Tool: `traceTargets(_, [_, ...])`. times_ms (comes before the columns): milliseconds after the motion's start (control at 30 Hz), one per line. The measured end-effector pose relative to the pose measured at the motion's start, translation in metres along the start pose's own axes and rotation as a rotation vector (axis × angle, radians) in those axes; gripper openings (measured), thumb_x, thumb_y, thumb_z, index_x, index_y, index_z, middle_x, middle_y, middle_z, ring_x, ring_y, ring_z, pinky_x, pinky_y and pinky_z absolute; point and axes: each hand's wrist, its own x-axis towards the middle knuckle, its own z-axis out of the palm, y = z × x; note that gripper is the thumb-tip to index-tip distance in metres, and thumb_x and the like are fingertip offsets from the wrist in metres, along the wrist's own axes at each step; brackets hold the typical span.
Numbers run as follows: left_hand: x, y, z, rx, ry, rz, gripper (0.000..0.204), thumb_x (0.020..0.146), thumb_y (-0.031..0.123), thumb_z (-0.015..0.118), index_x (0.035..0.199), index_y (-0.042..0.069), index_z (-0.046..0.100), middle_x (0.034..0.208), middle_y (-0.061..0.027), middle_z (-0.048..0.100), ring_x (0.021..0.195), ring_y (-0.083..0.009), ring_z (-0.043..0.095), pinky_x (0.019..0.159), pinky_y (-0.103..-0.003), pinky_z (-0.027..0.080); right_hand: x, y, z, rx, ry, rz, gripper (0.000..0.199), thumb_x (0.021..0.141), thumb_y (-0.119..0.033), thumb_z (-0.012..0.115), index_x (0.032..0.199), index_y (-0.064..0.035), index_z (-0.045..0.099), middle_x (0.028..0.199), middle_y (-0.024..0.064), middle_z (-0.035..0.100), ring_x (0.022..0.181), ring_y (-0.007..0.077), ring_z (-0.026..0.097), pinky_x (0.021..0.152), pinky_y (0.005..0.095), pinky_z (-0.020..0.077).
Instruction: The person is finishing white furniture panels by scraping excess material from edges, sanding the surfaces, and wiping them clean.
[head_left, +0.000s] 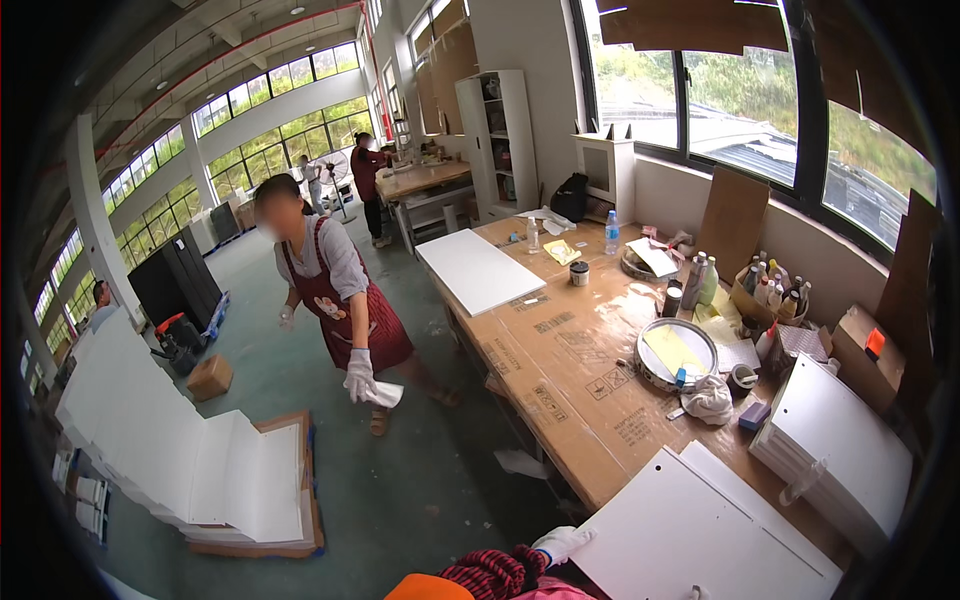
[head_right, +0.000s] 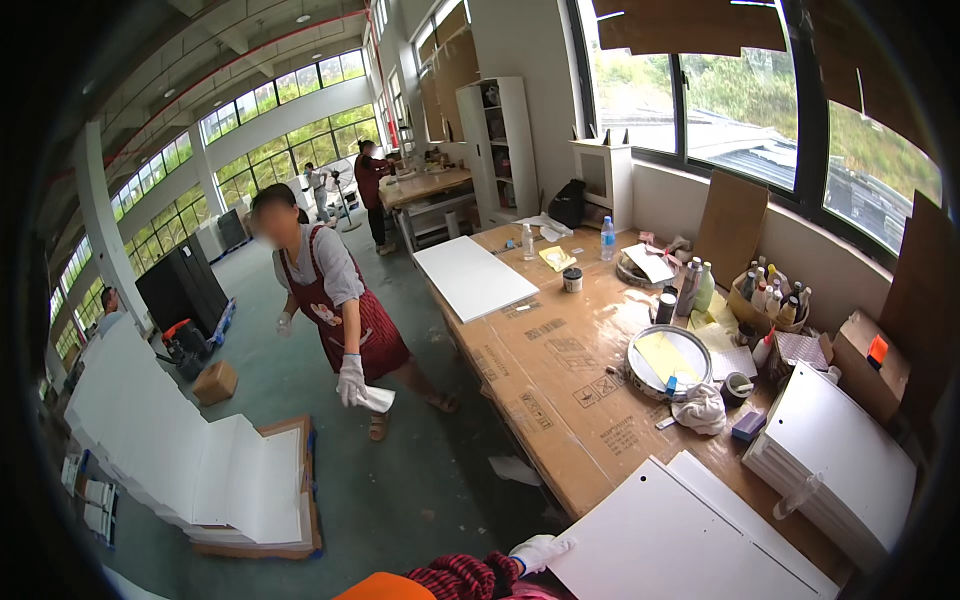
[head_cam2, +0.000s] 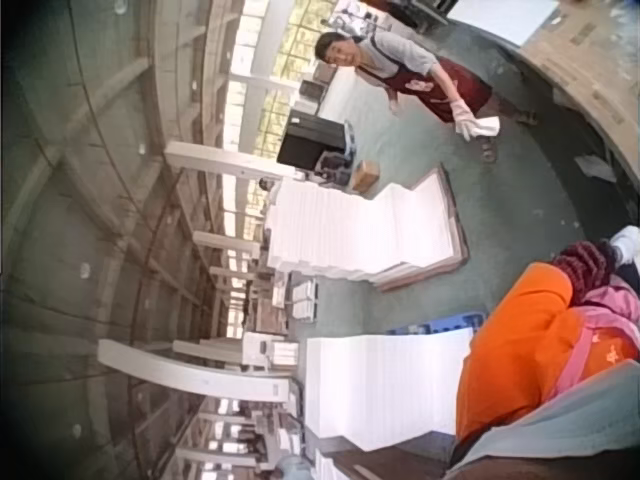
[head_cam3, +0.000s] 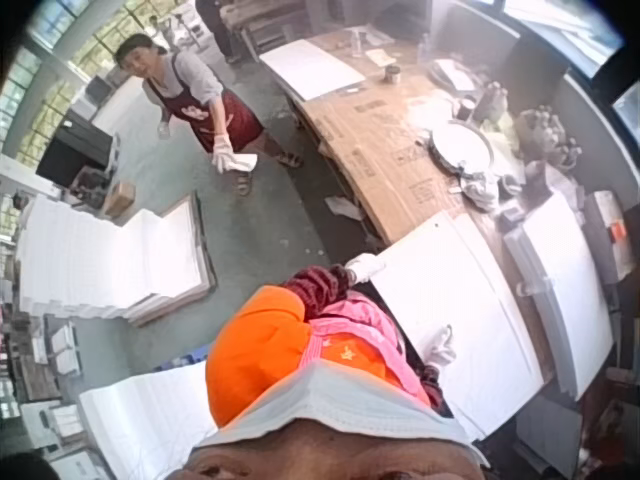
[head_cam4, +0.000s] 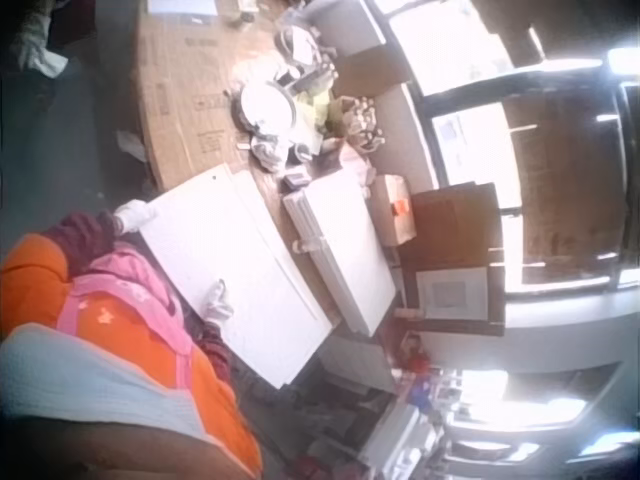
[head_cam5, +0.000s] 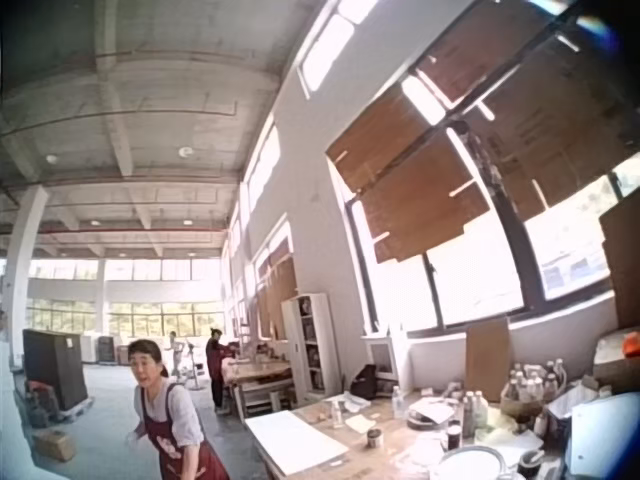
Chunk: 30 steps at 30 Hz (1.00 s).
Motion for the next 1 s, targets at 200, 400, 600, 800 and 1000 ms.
traceTargets(200, [0.003, -0.002, 0.000, 0.007, -0.010, -0.002, 0.071, 0.095, 0.071, 0.046, 0.110, 0.004, 0.065, 0.079, -0.0068, 0.064, 0.062, -0.0188, 0.059, 0.056, -0.034, 0.047, 0.003, -0.001, -0.001, 0.114, -0.181, 0.148, 0.050, 0.099, -0.027, 0.054, 0.148, -0.0202, 0.050, 0.129, 0.0087, 0.067, 0.048, 0.0221, 0.054, 0.043, 0.0400, 0.0438])
traceTargets(400, [0.008, -0.004, 0.002, 0.043, -0.011, -0.012, 0.071, 0.096, 0.071, 0.046, 0.110, 0.003, 0.065, 0.080, -0.0077, 0.065, 0.061, -0.0195, 0.059, 0.056, -0.034, 0.047, 0.002, -0.005, -0.009, -0.071, 0.036, -0.113, 0.050, 0.099, -0.023, 0.053, 0.148, -0.0187, 0.049, 0.135, 0.0063, 0.065, 0.049, 0.0208, 0.053, 0.044, 0.0387, 0.0444])
traceTargets(600, [0.012, -0.009, 0.001, -0.003, -0.039, 0.008, 0.072, 0.095, 0.072, 0.046, 0.111, 0.005, 0.065, 0.080, -0.0064, 0.064, 0.060, -0.0183, 0.057, 0.055, -0.034, 0.047, 0.005, -0.014, -0.019, -0.112, 0.083, -0.141, 0.051, 0.098, -0.019, 0.051, 0.149, -0.0174, 0.048, 0.136, 0.0041, 0.065, 0.050, 0.0208, 0.053, 0.045, 0.0395, 0.0447])
traceTargets(800, [0.017, -0.009, -0.005, -0.076, -0.092, -0.088, 0.070, 0.089, 0.076, 0.054, 0.107, 0.009, 0.067, 0.071, -0.0015, 0.056, 0.054, -0.0132, 0.049, 0.049, -0.031, 0.040, 0.007, -0.017, -0.023, -0.164, 0.035, -0.129, 0.049, 0.098, -0.019, 0.052, 0.147, -0.0150, 0.049, 0.138, 0.0044, 0.065, 0.049, 0.0209, 0.052, 0.044, 0.0400, 0.0445])
traceTargets(1000, [0.020, -0.011, -0.008, -0.194, -0.167, -0.128, 0.063, 0.086, 0.075, 0.062, 0.098, 0.013, 0.067, 0.063, 0.0024, 0.047, 0.047, -0.0105, 0.040, 0.043, -0.028, 0.030, 0.005, -0.015, -0.018, -0.210, 0.037, -0.129, 0.046, 0.101, -0.021, 0.051, 0.146, -0.0151, 0.051, 0.131, 0.0052, 0.069, 0.048, 0.0215, 0.054, 0.044, 0.0405, 0.0442])
